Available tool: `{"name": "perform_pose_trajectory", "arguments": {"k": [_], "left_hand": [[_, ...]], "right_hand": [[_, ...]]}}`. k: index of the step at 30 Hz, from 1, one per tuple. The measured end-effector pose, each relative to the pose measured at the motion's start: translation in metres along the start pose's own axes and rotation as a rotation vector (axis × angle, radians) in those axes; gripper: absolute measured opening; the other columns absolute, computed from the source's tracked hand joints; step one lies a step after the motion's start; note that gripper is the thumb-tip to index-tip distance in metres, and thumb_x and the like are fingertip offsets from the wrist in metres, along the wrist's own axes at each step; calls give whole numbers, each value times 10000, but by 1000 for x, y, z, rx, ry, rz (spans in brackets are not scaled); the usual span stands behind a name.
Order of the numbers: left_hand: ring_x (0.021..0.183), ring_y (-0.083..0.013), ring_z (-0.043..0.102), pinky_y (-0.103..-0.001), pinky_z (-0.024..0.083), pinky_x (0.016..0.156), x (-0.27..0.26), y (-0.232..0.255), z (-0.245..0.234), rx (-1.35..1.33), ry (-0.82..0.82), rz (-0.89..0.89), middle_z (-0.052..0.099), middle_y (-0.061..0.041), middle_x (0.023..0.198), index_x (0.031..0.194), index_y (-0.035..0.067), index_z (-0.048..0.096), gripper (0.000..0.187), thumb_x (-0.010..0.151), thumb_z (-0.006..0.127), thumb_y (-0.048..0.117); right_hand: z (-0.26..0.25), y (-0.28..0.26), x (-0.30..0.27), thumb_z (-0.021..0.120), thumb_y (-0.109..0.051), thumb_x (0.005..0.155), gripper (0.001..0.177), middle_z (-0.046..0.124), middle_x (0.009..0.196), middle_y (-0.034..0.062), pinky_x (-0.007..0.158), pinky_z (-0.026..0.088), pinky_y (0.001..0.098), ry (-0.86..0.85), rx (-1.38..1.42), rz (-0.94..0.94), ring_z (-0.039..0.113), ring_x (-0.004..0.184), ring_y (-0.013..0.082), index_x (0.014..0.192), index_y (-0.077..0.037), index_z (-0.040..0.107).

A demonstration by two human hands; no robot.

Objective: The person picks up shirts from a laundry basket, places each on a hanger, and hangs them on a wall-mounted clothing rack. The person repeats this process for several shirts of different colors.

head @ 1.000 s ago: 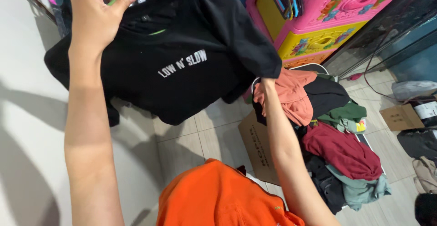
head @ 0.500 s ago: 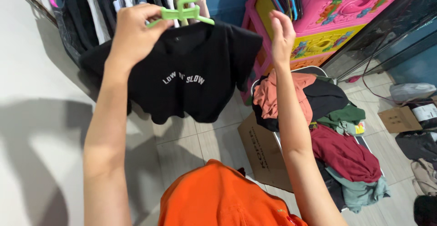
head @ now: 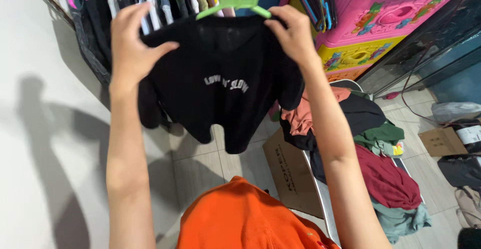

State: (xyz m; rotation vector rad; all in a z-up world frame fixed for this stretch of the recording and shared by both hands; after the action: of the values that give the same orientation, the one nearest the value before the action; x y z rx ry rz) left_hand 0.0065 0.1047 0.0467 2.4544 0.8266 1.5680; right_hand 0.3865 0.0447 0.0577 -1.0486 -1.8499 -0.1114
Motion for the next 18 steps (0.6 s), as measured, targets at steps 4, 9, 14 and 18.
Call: {"name": "perform_pose_trajectory", "arguments": {"k": [4,9,14,18], "left_hand": [[1147,-259,645,-396,496,985,-70,-64,18,-153,-195,-532,683,-166,1237,1350,-45,595,794,689,948,216],[1004,-142,698,-318,544,923,-121,-129,-4,-506,-364,-850,754,-97,1140,1224,-33,727,414,855,844,112],[1063,-124,702,-285,538,915,-90,-119,-35,-380,-275,-736,749,-71,1200,1254,14,706,406,848,717,5],[1149,-275,702,-366,529,1016,-49,-42,-7,-17,-25,-350,707,-151,1280,1318,29,705,344,978,746,66]], "right_hand": [[-23,27,-3,773,-26,971,219,687,976,159,749,491,333,26,-11,106,660,863,255,1165,42,697],[-41,49,-13,766,-7,1001,228,681,988,125,818,499,298,64,17,93,646,899,202,1210,44,694],[-37,59,-30,772,-35,984,220,628,906,91,727,438,285,40,73,246,560,811,154,1184,33,709],[-22,51,-35,776,-34,967,211,648,920,89,716,438,284,1,62,199,580,817,154,1157,32,713]]}}
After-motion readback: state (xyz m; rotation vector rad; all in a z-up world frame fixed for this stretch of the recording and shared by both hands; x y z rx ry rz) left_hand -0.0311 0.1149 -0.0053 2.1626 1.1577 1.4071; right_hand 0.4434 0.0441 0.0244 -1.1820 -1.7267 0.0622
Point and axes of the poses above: each hand's wrist, its own x-axis towards the middle knuckle, its own z-axis out of the palm, y = z × x, the point moved 3 cm from there along x, towards the middle knuckle
